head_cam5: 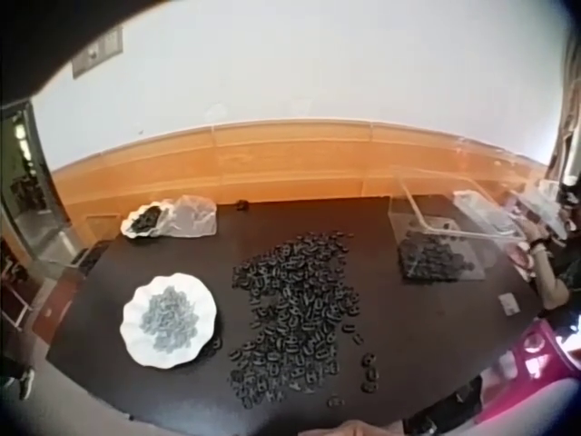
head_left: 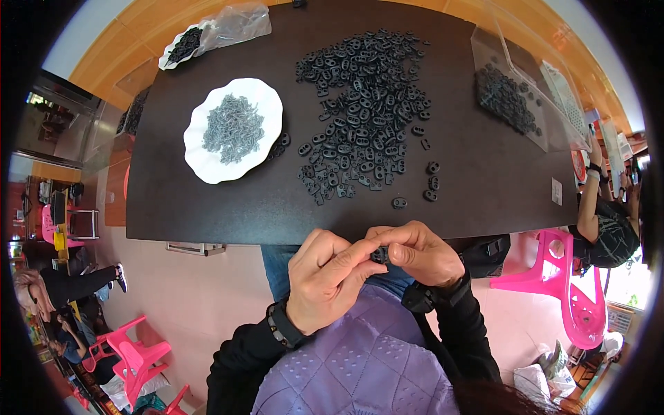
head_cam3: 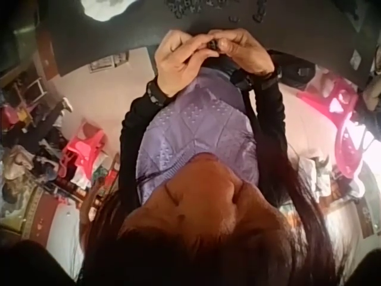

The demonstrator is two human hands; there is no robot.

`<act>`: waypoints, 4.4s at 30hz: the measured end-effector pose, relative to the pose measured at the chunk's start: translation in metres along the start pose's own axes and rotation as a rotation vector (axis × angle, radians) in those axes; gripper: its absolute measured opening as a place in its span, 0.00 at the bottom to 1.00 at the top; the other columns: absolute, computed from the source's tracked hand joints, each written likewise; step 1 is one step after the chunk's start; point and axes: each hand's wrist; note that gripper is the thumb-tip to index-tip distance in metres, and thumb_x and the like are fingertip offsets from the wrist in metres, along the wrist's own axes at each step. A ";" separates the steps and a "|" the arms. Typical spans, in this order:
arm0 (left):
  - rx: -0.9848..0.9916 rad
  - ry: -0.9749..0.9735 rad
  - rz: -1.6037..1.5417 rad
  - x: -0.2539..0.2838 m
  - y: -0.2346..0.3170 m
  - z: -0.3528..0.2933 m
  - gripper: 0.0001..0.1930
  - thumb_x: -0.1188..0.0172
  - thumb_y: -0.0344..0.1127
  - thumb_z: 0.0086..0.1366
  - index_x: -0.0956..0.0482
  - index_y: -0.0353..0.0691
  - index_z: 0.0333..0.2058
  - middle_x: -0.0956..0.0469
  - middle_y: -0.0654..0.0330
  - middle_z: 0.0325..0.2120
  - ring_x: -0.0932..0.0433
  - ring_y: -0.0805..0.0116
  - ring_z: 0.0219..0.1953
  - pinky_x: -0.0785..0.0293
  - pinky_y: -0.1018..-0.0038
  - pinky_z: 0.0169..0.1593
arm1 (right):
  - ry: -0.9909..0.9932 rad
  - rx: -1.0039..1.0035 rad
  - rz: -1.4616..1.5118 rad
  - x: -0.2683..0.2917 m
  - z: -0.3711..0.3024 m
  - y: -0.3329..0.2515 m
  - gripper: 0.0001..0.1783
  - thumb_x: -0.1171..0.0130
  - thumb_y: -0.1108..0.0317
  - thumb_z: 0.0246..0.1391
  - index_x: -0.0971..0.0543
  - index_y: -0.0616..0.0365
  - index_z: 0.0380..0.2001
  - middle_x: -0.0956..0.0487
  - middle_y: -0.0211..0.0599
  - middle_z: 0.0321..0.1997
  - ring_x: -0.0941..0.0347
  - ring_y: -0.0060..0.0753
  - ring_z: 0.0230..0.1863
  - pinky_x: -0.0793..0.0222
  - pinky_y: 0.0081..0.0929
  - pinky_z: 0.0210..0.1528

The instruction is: Assembling small plastic components by inserting red pieces into black clips at a manual workstation.

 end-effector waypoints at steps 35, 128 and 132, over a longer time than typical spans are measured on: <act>-0.060 0.009 0.018 -0.006 -0.006 0.006 0.20 0.24 0.27 0.47 0.13 0.39 0.43 0.27 0.65 0.23 0.31 0.69 0.25 0.35 0.73 0.29 | 0.295 -0.062 -0.330 -0.024 -0.016 -0.034 0.22 0.37 0.58 0.65 0.20 0.68 0.51 0.18 0.31 0.43 0.27 0.18 0.40 0.30 0.20 0.44; 0.451 -0.067 -0.087 0.023 -0.047 0.002 0.07 0.37 0.28 0.66 0.15 0.35 0.41 0.23 0.59 0.29 0.26 0.73 0.26 0.31 0.77 0.31 | 0.147 0.212 -1.760 0.025 0.084 -0.067 0.09 0.33 0.71 0.49 0.21 0.54 0.34 0.22 0.33 0.29 0.26 0.43 0.37 0.30 0.38 0.39; 0.472 -0.083 -0.086 0.023 -0.045 0.003 0.07 0.37 0.28 0.66 0.15 0.35 0.41 0.23 0.59 0.30 0.26 0.72 0.27 0.30 0.76 0.31 | 0.117 0.243 -1.833 0.019 0.081 -0.061 0.10 0.32 0.70 0.47 0.21 0.53 0.33 0.23 0.33 0.32 0.27 0.43 0.40 0.29 0.39 0.40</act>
Point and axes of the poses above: each hand's wrist, its own z-axis towards the middle knuckle, its own x-axis out of the back of the hand, y = z × x
